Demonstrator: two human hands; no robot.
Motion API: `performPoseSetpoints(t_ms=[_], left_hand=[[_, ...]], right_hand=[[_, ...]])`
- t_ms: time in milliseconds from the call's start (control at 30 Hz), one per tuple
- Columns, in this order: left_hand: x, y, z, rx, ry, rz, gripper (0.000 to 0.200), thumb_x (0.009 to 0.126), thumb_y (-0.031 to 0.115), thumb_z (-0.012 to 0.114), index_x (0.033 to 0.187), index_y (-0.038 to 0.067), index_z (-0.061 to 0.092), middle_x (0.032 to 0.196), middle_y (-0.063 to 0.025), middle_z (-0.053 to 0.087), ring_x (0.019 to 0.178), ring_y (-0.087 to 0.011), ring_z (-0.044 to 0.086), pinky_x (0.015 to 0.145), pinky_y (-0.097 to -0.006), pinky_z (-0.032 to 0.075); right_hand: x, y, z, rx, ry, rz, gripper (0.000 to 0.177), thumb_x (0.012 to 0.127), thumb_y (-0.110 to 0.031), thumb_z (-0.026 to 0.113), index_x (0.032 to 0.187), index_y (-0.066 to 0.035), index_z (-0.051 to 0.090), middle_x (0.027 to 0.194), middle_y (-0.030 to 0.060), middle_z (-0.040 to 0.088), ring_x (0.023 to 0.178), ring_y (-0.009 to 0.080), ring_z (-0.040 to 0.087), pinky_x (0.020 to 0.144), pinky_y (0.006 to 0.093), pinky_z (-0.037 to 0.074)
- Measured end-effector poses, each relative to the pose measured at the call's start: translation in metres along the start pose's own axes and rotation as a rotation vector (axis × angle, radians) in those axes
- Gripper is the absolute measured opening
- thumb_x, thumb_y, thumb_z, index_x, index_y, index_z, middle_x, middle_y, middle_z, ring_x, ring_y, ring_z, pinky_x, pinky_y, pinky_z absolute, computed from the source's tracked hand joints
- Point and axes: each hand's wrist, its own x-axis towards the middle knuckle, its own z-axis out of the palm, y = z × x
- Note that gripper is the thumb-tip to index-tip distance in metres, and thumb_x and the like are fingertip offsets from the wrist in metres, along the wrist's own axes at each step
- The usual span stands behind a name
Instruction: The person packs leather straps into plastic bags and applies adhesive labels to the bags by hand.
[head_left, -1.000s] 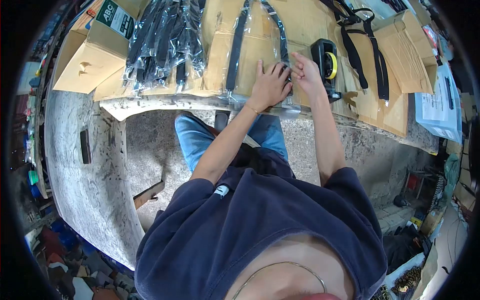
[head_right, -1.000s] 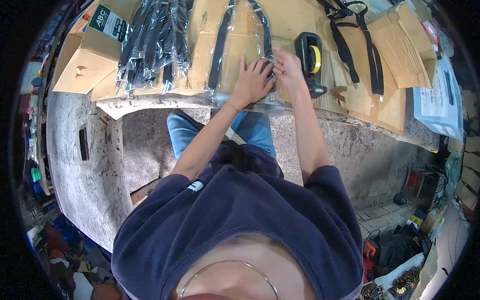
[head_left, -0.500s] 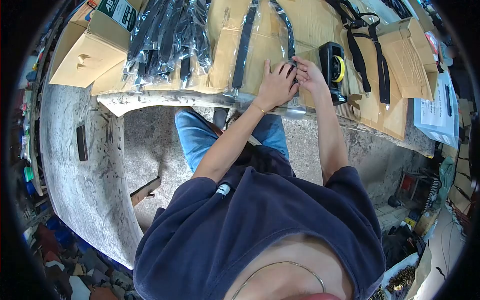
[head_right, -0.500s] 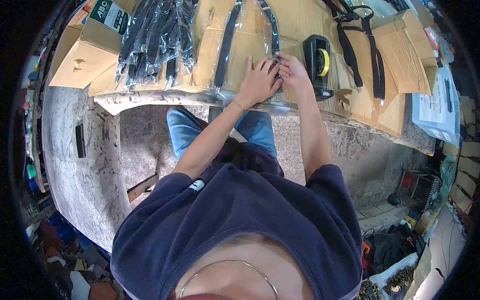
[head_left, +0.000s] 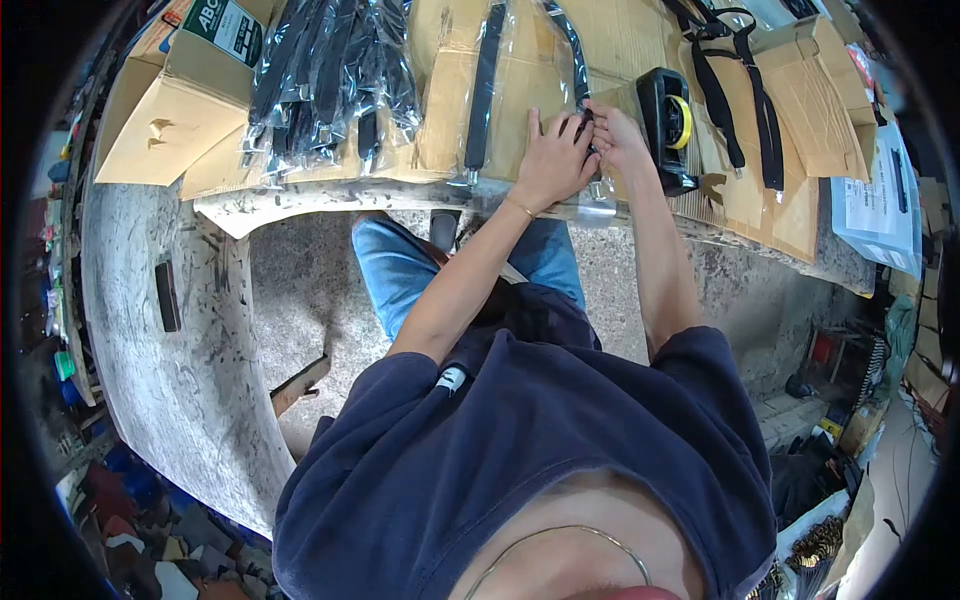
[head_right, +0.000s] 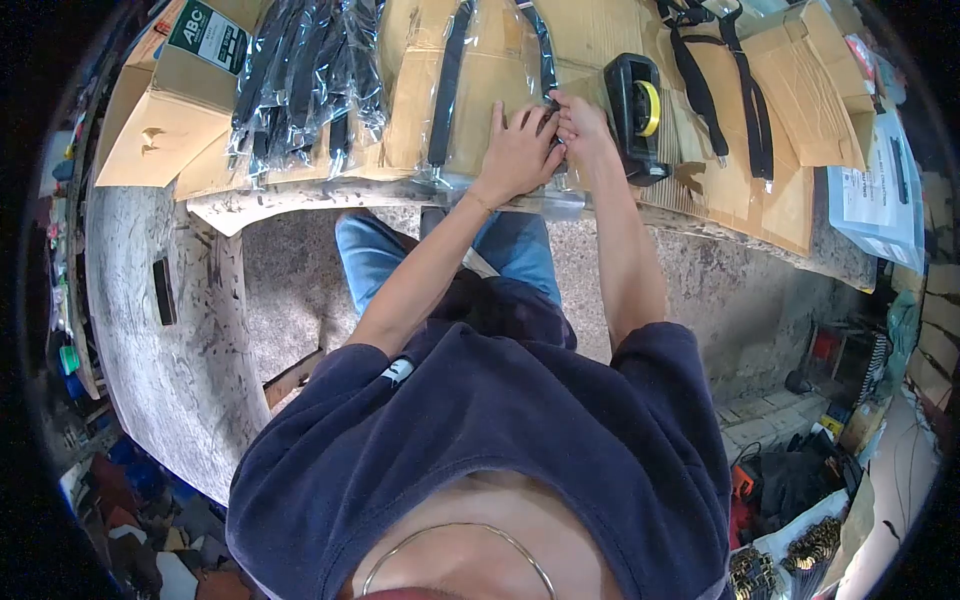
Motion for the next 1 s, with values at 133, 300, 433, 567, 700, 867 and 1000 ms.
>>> performPoseSetpoints(t_ms=[133,300,433,567,700,867,1000], left_hand=[[0.001,0.001,-0.002,0.01,-0.008,0.009,0.046,0.087,0.037,0.051,0.12,0.006,0.055,0.121,-0.0106,0.05,0.117,-0.0267,0.044,0.1,-0.0649,0.024],[-0.001,0.001,-0.003,0.041,-0.003,0.007,0.046,0.087,0.038,0.05,0.118,0.005,0.056,0.121,-0.0099,0.05,0.116,-0.0258,0.044,0.1,-0.0649,0.025],[-0.002,0.001,0.001,0.045,0.011,0.002,0.046,0.087,0.038,0.049,0.118,0.004,0.056,0.121,-0.01,0.051,0.117,-0.0255,0.044,0.1,-0.0653,0.025],[-0.003,-0.002,0.006,0.038,0.039,0.009,0.047,0.087,0.038,0.049,0.119,0.004,0.056,0.121,-0.01,0.051,0.118,-0.0249,0.043,0.1,-0.0658,0.024],[-0.004,-0.001,0.004,0.026,0.021,0.004,0.047,0.087,0.038,0.049,0.12,0.005,0.055,0.122,-0.0096,0.051,0.119,-0.0242,0.043,0.101,-0.0665,0.023],[-0.005,-0.002,0.009,0.009,0.049,0.002,0.047,0.088,0.037,0.048,0.121,0.005,0.055,0.121,-0.009,0.051,0.119,-0.0235,0.043,0.1,-0.0677,0.023],[-0.005,-0.002,0.012,0.003,0.07,-0.007,0.046,0.088,0.037,0.048,0.121,0.005,0.055,0.123,-0.0086,0.051,0.119,-0.0227,0.043,0.099,-0.0686,0.023]], right_hand=[[-0.001,-0.002,0.008,-0.024,0.093,-0.01,0.006,0.085,-0.008,0.06,0.082,-0.003,0.057,0.055,-0.0047,0.036,0.037,0.0058,0.026,0.033,0.0238,0.02],[0.006,0.0,0.008,-0.045,0.125,-0.02,0.015,0.082,-0.01,0.066,0.075,-0.004,0.053,0.056,-0.0024,0.039,0.037,0.0064,0.027,0.033,0.024,0.02],[0.007,-0.002,0.008,-0.095,0.156,-0.028,0.016,0.08,-0.01,0.067,0.074,-0.004,0.054,0.06,0.0001,0.043,0.037,0.0068,0.029,0.034,0.0241,0.02],[0.005,0.002,0.016,-0.195,0.214,-0.122,0.01,0.081,-0.009,0.065,0.077,-0.003,0.059,0.057,-0.0016,0.045,0.037,0.0071,0.031,0.033,0.0244,0.022],[0.002,0.009,0.018,-0.328,0.26,-0.236,0.01,0.082,-0.008,0.062,0.089,-0.001,0.066,0.057,0.001,0.052,0.036,0.007,0.033,0.033,0.0249,0.023],[0.01,0.014,0.015,-0.423,0.339,-0.324,0.015,0.08,-0.009,0.066,0.092,-0.001,0.069,0.061,0.004,0.059,0.038,0.008,0.042,0.034,0.0251,0.029],[0.036,0.019,0.002,-0.718,0.433,-0.453,0.034,0.071,-0.017,0.075,0.103,-0.005,0.069,0.066,0.0069,0.065,0.046,0.0119,0.054,0.04,0.0274,0.041]])
